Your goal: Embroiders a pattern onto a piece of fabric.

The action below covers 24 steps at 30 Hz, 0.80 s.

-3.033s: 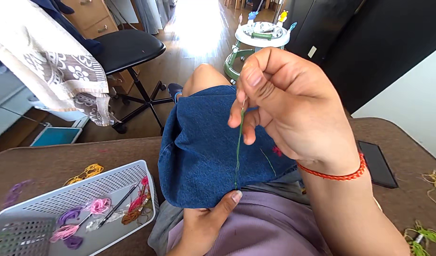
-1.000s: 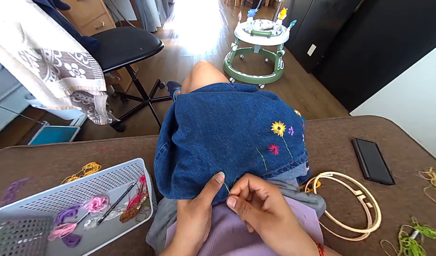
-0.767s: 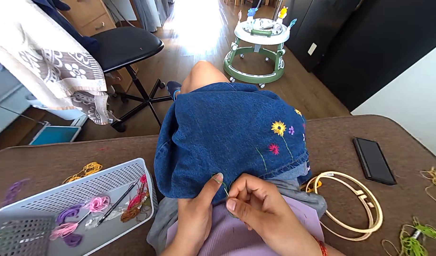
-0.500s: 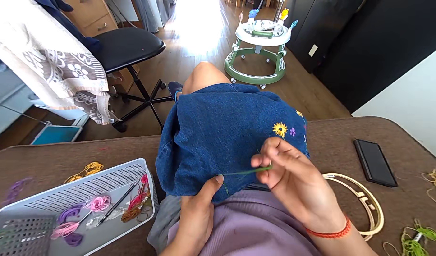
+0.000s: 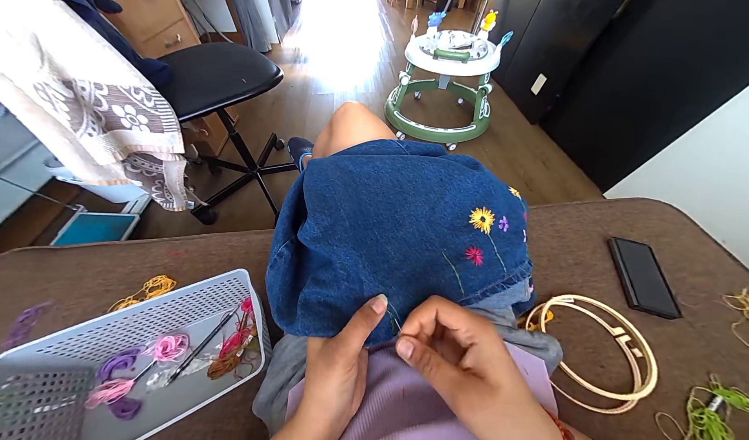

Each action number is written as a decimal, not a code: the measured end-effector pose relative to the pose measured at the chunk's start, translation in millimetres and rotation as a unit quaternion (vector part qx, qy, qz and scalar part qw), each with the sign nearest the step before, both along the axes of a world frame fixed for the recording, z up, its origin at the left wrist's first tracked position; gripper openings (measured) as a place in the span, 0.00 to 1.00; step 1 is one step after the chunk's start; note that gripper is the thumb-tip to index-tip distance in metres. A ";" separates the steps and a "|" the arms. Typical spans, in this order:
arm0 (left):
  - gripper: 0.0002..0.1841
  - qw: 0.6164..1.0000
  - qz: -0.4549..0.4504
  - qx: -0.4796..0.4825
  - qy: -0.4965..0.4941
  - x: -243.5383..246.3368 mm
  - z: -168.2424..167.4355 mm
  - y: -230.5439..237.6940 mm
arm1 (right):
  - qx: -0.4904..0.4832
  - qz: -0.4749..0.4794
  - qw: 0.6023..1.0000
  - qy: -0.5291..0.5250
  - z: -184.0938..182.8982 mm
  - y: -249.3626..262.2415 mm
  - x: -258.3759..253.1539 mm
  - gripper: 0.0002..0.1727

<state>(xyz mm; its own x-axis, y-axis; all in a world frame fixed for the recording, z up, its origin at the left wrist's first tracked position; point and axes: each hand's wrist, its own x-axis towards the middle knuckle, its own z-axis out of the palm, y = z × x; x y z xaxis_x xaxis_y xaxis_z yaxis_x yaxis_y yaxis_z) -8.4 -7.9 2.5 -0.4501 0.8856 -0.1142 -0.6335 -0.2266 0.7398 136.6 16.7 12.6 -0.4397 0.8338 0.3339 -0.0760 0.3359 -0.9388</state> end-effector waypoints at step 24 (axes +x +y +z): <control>0.19 0.999 0.015 0.041 0.027 0.1 -3.7 0.6 | -0.137 0.048 0.989 0.036 0.9 6.0 -4.1 0.02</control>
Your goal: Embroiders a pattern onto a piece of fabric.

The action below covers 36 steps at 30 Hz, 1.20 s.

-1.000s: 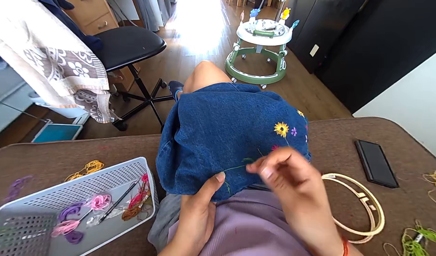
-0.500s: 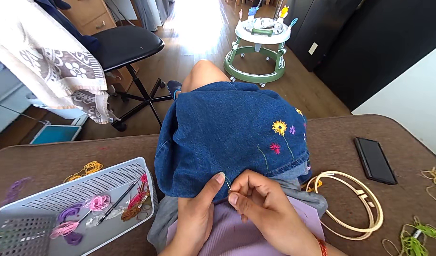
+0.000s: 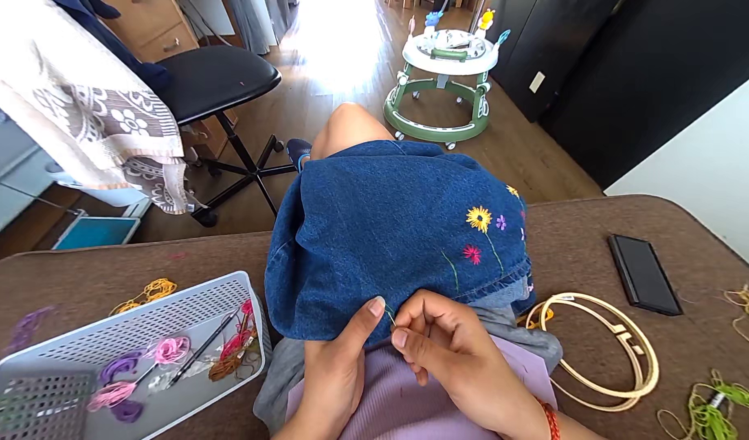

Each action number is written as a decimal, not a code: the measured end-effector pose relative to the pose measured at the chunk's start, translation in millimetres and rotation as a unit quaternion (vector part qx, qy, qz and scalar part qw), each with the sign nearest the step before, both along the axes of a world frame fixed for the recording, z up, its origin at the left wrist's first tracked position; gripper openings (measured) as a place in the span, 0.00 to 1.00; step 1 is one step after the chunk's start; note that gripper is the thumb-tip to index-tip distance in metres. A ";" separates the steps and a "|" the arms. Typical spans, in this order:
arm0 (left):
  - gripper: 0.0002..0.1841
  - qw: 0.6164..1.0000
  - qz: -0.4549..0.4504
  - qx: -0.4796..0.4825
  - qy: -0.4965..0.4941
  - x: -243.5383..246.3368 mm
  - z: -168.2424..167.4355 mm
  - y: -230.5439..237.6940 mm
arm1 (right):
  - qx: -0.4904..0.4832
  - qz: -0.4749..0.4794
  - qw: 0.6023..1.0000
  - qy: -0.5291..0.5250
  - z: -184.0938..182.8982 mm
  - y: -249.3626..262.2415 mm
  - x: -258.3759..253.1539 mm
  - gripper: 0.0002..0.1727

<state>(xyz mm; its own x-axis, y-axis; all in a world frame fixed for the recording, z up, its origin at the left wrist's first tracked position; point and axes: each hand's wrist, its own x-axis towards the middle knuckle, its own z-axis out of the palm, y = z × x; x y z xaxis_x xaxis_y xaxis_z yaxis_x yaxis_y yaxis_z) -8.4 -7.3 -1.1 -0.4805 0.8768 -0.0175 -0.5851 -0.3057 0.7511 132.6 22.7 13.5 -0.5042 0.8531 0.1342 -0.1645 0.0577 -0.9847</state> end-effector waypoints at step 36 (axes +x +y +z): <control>0.17 0.999 -0.013 -0.044 -0.018 -0.2 7.4 -2.3 | 0.124 -0.091 0.988 -0.002 -18.0 0.1 -10.4 0.05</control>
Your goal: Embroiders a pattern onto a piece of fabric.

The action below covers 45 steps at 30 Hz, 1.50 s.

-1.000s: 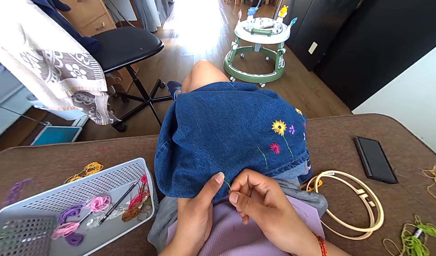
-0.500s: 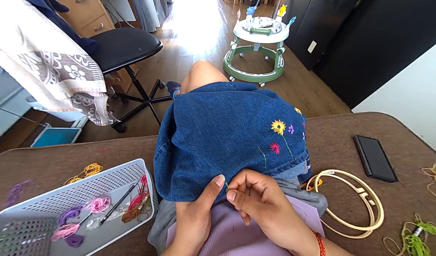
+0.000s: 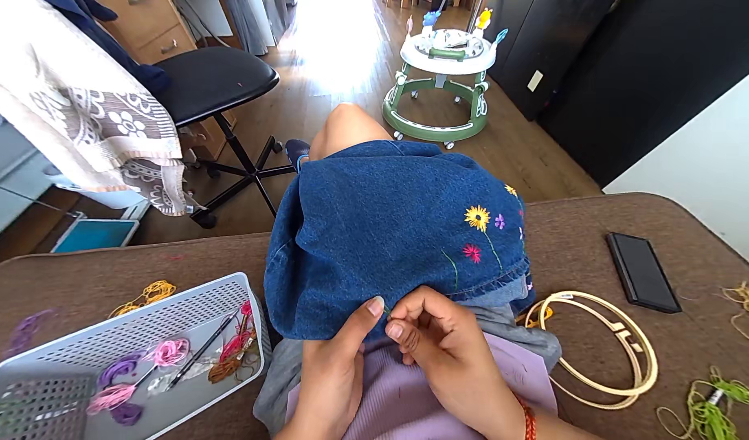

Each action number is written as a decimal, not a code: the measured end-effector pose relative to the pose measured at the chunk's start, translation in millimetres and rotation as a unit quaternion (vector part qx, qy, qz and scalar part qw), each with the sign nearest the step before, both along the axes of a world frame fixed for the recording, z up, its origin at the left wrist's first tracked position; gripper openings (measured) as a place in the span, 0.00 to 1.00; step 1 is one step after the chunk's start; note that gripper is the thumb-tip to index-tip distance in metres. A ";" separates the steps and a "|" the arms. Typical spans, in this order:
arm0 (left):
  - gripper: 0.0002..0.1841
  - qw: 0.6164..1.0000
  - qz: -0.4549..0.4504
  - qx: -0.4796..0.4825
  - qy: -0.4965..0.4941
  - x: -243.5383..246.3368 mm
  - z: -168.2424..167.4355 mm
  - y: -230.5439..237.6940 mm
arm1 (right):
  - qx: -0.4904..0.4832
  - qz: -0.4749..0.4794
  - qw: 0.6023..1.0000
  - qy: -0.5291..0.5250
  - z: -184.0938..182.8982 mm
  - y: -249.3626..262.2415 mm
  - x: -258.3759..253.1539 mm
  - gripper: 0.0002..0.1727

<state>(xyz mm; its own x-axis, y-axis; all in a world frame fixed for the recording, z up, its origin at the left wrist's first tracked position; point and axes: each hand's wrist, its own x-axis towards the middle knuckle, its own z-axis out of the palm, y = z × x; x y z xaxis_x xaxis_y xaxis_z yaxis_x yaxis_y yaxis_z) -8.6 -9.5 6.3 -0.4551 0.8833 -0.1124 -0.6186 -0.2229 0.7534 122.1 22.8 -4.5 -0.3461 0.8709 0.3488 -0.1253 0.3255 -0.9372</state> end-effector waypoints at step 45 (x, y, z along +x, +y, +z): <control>0.10 0.955 -0.082 0.204 0.200 -10.8 -26.8 -4.2 | 0.117 0.119 0.983 0.081 138.6 69.8 -15.9 0.07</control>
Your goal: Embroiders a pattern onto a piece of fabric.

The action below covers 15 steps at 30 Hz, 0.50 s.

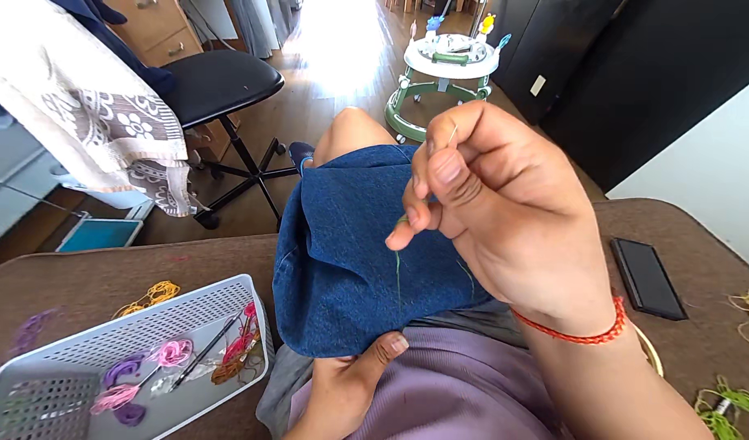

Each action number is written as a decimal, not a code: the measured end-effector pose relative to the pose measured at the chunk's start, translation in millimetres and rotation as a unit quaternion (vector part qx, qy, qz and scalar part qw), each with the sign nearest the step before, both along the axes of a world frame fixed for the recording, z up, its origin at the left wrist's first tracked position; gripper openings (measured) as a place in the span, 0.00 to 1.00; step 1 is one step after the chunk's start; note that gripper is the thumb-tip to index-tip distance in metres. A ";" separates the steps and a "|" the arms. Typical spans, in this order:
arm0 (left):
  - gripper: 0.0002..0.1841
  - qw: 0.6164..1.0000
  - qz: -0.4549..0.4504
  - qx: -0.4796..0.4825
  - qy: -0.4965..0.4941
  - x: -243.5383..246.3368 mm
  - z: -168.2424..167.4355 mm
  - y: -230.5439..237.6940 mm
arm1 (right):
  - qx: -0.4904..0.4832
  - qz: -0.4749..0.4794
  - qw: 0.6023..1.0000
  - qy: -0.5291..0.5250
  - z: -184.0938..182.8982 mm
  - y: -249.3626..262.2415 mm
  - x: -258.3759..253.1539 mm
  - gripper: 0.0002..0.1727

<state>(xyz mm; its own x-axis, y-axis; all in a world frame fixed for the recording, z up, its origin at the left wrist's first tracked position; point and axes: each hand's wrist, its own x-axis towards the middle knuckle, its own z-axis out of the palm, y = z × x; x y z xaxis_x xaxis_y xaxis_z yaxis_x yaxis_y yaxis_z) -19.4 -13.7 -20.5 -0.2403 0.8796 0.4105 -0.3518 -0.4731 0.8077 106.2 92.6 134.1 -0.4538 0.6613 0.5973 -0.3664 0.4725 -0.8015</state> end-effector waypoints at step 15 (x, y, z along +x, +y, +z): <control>0.14 0.977 -0.085 -0.045 -0.188 5.4 10.6 -1.9 | 0.011 -0.003 0.999 -0.040 0.4 -4.3 -13.3 0.02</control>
